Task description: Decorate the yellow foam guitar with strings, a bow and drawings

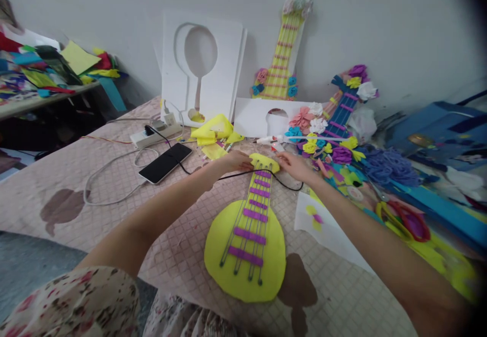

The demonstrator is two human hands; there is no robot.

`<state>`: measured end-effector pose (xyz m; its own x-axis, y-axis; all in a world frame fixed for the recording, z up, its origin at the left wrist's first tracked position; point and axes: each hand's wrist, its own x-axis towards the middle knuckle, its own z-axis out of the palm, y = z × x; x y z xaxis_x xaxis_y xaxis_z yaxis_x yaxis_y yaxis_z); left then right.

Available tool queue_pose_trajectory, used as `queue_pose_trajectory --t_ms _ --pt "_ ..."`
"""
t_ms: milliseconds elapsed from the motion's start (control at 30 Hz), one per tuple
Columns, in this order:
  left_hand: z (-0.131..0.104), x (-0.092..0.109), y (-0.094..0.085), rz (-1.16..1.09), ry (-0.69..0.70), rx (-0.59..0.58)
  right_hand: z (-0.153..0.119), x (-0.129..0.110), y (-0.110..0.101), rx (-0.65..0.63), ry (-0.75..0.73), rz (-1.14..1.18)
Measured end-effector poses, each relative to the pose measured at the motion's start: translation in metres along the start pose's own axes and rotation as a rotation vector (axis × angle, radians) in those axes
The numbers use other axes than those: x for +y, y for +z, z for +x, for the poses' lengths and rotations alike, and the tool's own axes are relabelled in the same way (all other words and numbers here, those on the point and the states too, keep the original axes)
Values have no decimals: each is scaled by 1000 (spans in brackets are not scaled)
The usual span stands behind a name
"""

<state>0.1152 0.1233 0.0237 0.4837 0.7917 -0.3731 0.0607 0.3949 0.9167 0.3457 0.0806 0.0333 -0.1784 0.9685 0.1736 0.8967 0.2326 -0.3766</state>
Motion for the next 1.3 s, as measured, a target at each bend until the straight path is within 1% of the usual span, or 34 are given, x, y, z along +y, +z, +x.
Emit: queue_pose_trajectory --t_ms 100,200,267,333,367,400,500,533,600,667,700,767,800,900,1000,1067,1167,1300 --pt "-7 4 1 192 65 99 -9 -2 6 0 35 100" --pt "-20 7 -1 374 176 225 -19 -10 2 65 55 173" --pt "-34 6 -3 469 246 275 -35 -22 -5 110 55 213" --pt "-53 1 -6 534 299 286 -60 -40 -12 126 29 260" --pt "-64 -2 -6 562 327 284 -75 -51 -14 146 -1 320" --pt "-77 -6 -7 590 368 278 -93 -62 -15 114 -39 355" --pt "-120 -23 -5 725 622 261 -147 -94 -11 -72 -171 379" --pt "-135 -29 -3 756 689 256 -164 -102 -7 -106 -207 400" --pt "-164 -42 1 815 769 210 -193 -111 1 -152 -249 438" --pt "-191 -56 8 857 813 111 -213 -114 10 -173 -251 450" --pt "-202 -63 11 878 802 56 -221 -115 14 -177 -246 446" --pt "-221 -76 17 900 793 -7 -231 -115 21 -172 -238 416" --pt "-228 -82 20 919 781 -19 -235 -116 24 -167 -238 392" --pt "-242 -96 30 972 760 -28 -241 -119 32 -143 -248 306" --pt "-246 -108 43 1028 784 -43 -245 -120 37 -137 -261 243" --pt "-246 -117 51 1084 820 -41 -246 -120 39 -128 -275 214" --pt "-246 -129 61 1173 883 -7 -247 -119 40 -95 -304 182" --pt "-245 -137 65 1261 1008 66 -246 -121 39 -80 -354 134"
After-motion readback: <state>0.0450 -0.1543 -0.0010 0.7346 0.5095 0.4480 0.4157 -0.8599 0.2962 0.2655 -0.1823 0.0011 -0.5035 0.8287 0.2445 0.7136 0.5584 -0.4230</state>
